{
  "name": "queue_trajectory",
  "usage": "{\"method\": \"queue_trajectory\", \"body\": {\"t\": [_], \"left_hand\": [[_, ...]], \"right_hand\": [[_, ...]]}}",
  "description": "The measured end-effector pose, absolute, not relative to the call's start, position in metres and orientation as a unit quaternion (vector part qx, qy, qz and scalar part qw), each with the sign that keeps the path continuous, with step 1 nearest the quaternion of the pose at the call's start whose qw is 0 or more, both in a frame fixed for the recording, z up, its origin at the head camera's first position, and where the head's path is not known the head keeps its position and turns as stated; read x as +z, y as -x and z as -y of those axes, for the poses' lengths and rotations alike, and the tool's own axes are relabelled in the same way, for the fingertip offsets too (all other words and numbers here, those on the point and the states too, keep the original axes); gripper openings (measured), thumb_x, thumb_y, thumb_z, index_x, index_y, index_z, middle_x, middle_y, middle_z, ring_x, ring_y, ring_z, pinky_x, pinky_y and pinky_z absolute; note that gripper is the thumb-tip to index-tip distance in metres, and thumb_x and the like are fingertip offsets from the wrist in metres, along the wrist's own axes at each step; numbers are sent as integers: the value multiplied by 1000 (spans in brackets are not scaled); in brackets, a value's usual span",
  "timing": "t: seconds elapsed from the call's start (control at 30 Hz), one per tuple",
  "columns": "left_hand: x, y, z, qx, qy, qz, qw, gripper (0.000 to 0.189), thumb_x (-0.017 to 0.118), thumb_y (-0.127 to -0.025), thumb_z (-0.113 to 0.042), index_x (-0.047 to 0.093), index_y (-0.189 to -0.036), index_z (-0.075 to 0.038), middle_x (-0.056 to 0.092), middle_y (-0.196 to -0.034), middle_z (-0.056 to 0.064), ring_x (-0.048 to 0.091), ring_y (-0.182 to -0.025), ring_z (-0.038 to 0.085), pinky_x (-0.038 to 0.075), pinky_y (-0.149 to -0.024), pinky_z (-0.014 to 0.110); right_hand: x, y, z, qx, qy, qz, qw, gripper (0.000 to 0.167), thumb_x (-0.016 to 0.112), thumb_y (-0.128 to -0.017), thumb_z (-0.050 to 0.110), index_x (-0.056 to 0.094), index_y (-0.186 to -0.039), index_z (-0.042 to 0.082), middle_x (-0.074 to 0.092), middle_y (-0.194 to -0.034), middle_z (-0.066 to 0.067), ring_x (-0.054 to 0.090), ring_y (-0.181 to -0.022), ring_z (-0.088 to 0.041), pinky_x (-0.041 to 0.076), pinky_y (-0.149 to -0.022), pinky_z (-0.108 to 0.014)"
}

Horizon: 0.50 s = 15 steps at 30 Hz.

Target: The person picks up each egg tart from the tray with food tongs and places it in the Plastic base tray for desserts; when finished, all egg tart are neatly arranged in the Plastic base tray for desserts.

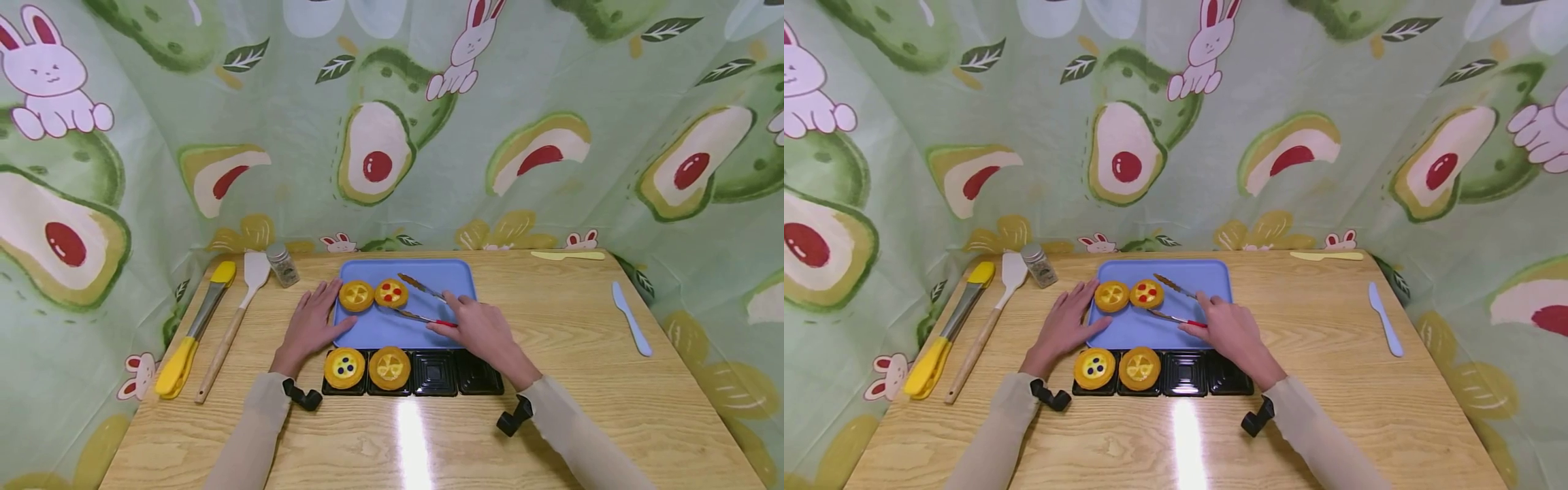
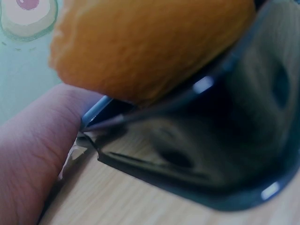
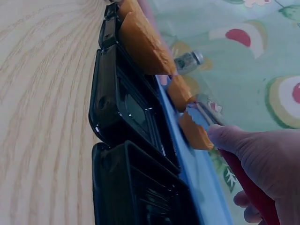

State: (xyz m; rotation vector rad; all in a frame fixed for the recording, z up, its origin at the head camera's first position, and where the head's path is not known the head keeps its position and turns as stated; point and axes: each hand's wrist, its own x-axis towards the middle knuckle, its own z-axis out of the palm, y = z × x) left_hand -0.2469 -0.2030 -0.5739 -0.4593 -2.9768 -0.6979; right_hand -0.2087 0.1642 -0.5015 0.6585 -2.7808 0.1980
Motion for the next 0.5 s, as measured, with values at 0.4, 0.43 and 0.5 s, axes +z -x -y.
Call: {"method": "queue_trajectory", "body": {"t": [0.4, 0.43, 0.5], "left_hand": [[-575, 248, 203, -227, 153, 961, 30, 100, 52, -93, -78, 20, -169, -21, 23, -173, -1, 16, -161, 26, 9, -130, 53], [-575, 248, 204, -226, 153, 962, 30, 101, 52, -93, -78, 20, -169, -21, 23, -173, -1, 16, -161, 26, 9, -130, 53], [-575, 248, 204, -225, 153, 962, 30, 101, 52, -93, -78, 20, -169, -20, 23, -173, -1, 16, -161, 26, 9, -129, 53]], "right_hand": [[-511, 217, -154, 48, -233, 964, 122, 75, 71, -90, 66, 68, -132, 5, 66, -79, -8, 42, -44, -13, 34, -36, -27], [-511, 218, -153, 48, -233, 963, 123, 75, 71, -90, 66, 68, -132, 5, 66, -79, -8, 42, -44, -13, 34, -36, -27], [-512, 218, -152, 48, -234, 963, 125, 74, 72, -90, 66, 68, -132, 5, 67, -79, -8, 43, -44, -13, 35, -36, -28]]}}
